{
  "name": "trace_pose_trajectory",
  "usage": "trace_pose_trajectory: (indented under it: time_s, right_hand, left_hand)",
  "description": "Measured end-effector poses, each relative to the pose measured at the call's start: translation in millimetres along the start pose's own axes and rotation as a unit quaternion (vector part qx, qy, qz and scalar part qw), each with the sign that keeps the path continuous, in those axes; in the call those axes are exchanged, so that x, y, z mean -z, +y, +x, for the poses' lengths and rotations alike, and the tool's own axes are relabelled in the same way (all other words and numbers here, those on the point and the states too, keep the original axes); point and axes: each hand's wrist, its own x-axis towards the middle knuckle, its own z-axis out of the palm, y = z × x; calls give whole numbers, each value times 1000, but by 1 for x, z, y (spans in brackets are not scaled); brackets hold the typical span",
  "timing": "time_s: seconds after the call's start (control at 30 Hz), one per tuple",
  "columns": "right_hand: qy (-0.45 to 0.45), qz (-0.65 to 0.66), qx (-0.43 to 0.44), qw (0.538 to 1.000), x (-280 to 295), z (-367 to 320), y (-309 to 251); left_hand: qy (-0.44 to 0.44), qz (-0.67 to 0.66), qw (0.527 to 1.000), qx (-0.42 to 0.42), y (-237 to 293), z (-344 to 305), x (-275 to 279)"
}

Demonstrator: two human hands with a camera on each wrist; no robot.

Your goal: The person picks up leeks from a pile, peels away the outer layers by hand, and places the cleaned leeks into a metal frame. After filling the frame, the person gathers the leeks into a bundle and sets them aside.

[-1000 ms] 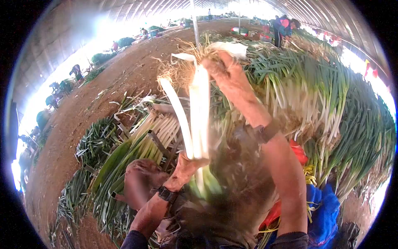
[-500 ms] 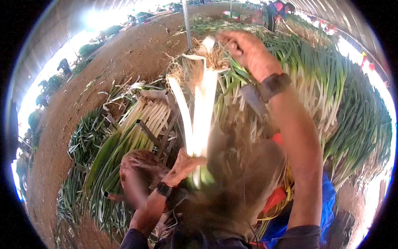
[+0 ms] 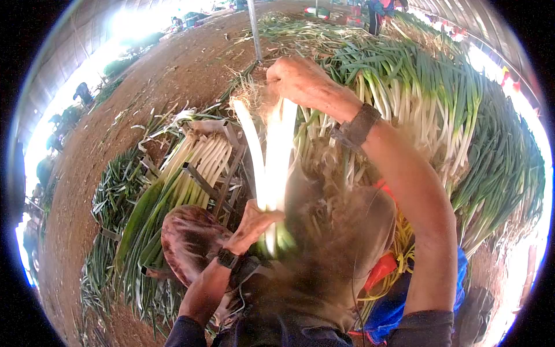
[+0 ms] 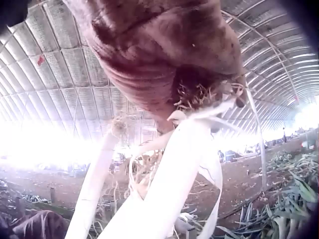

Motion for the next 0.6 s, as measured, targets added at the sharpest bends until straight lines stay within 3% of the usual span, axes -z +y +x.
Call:
trace_pose_trajectory:
  time_s: [0.03, 0.1, 0.17, 0.2, 0.27, 0.3, 0.33, 0.37, 0.43, 0.5, 0.6]
  right_hand:
    - [-1, 0, 0, 1000, 0, 2, 3]
    - [247, 76, -17, 966, -1, 2, 14]
    - [340, 222, -30, 913, 35, 2, 29]
    - [341, 222, -32, 913, 45, 5, 54]
    - [293, 477, 158, 813, 60, 8, 96]
    - [292, 476, 159, 814, 58, -1, 76]
    - [326, 277, 62, 902, 52, -19, 33]
    - [341, 63, -39, 937, 44, -32, 6]
    - [309, -107, 178, 928, 4, -34, 12]
    - [217, -216, 164, 938, -30, -53, -13]
    - [204, -215, 179, 938, -69, -47, -6]
  left_hand:
    - [0, 0, 1000, 1, 4, 0, 0]
    - [0, 26, 1000, 13, 7, -1, 0]
    - [-28, -8, 999, -15, -6, -1, 5]
    - [-56, -42, 997, -45, -13, 0, 8]
    - [-37, -36, 998, -38, -23, 4, 7]
    - [-13, -32, 999, -35, -25, 5, 7]
    - [-27, -15, 999, -28, -1, -4, 12]
    - [-24, -15, 999, -26, -10, 0, 10]
    - [47, -84, 991, -94, -35, 9, 1]
    - [43, -64, 994, -76, -29, 6, 2]
    - [29, -36, 998, -52, -29, 6, 4]
